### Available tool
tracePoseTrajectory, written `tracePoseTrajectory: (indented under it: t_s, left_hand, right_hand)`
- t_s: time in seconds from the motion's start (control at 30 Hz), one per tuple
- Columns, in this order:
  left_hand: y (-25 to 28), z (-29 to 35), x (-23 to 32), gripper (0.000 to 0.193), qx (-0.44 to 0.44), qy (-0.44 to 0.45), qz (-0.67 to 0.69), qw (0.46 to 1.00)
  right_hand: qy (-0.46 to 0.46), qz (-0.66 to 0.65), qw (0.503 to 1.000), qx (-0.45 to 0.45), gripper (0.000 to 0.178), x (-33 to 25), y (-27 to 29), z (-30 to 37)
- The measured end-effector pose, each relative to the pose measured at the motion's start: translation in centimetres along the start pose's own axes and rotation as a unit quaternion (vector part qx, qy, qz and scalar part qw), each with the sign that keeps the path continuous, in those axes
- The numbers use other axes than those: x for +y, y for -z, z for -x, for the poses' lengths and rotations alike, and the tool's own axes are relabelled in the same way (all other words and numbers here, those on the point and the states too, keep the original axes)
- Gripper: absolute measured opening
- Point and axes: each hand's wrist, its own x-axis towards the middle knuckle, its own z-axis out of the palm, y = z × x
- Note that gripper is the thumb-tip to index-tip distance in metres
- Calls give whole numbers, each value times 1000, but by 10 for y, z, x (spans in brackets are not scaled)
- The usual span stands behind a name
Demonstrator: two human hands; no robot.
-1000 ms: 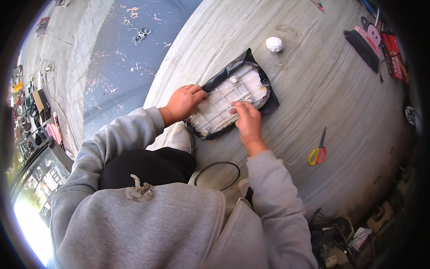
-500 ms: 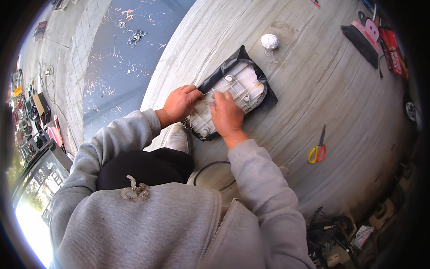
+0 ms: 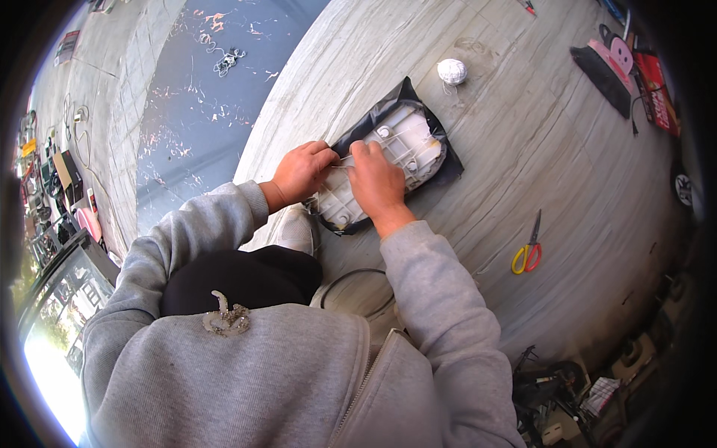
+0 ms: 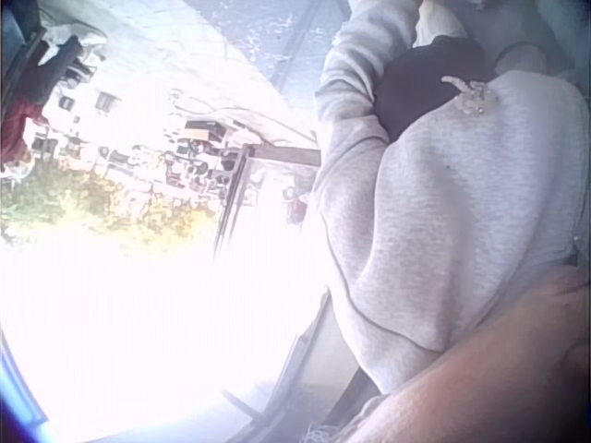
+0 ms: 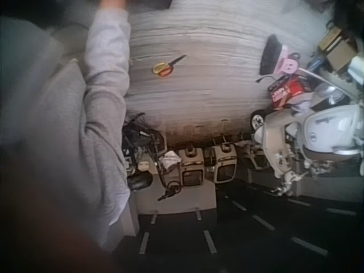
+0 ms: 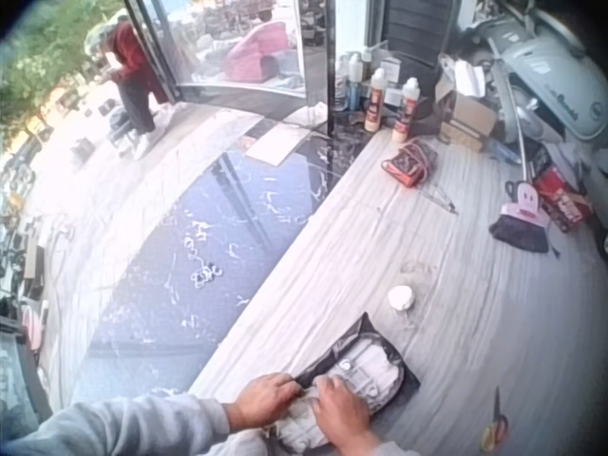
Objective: The person sits on the floor and sews a black bag with a white grid-like interior using a needle and white thread. They repeatedly pass the needle through the bag's edge, pull the thread, and adjust the bag's position. A pair of scissors and a ball of thread are visible nearby.
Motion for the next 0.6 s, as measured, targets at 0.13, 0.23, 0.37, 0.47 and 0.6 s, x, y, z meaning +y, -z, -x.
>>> tracePoseTrajectory:
  t_s: [0.13, 0.23, 0.37, 0.47, 0.6]
  left_hand:
    - [-3, 1, 2, 20, -6, 8, 7, 1000]
    - [-3, 2, 2, 20, -3, 12, 15, 1000]
    - [-4, 2, 1, 20, 7, 9, 25, 1000]
    - [-4, 2, 1, 18, 16, 6, 31, 999]
    - [-4, 2, 0, 16, 20, 2, 35, 999]
  right_hand:
    - [-25, 11, 999, -47, 29, -4, 1, -8]
    - [-28, 7, 998, -56, 30, -2, 1, -9]
    - [0, -7, 1000, 4, 32, 3, -5, -8]
    - [-35, -2, 998, 51, 29, 4, -11, -5]
    - [-71, 21, 997, 18, 24, 5, -20, 3]
